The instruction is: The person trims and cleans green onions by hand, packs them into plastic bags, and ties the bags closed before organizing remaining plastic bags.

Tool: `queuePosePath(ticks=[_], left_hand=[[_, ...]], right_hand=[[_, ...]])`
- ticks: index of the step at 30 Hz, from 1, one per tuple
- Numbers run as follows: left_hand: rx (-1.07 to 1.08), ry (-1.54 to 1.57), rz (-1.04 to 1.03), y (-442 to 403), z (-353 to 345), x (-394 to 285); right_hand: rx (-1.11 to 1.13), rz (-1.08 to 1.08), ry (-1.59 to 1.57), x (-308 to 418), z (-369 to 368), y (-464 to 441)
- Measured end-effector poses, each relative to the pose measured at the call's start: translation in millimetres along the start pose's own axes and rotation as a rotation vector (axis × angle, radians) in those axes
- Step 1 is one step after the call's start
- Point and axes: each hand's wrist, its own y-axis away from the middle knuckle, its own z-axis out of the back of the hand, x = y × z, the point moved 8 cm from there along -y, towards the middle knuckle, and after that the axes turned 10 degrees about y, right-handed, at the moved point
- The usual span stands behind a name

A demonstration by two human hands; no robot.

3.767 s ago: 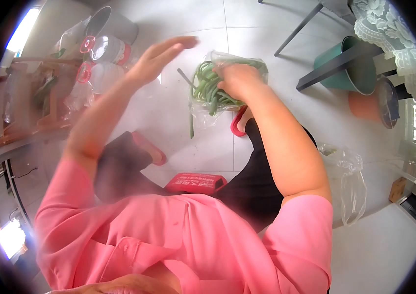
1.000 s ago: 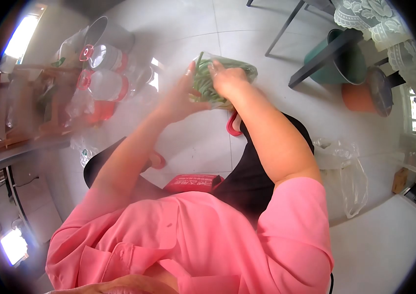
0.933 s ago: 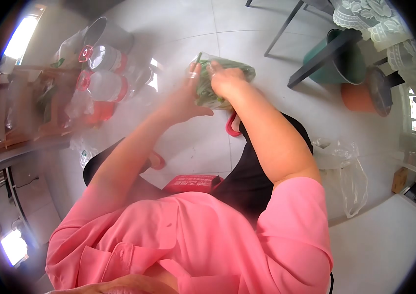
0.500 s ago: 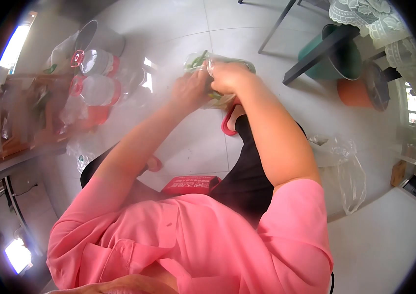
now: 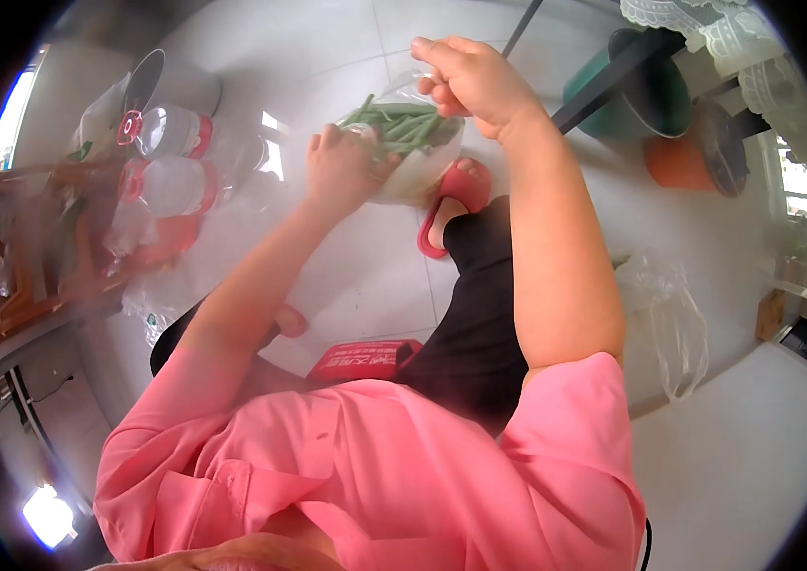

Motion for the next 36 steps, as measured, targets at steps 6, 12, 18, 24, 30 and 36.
queuePosePath(ticks=[6,12,18,24,30,36], left_hand=[[0.143,-0.061,0.016,-7,-1,1],[0.197,-0.046,0.0,-13,18,-3],[-0.205,-0.08,-0.18,2,19,-16],[-0.199,0.42,-0.003,3,14,6],[-0.063,0.35,0.056,6,16,21],[0.081,0.268,0.138,16,37,34]], right_hand=[[0.098,0.056,-0.033,19,-44,9],[0.113,0.117,-0.072,32,-56,15],[0.041,0.256,0.081,32,-94,12],[-0.244,0.453,0.592,49,-142,39],[-0.245,0.462,0.429,65,-162,35],[-0.273,0.489,0.424,78,-164,38]])
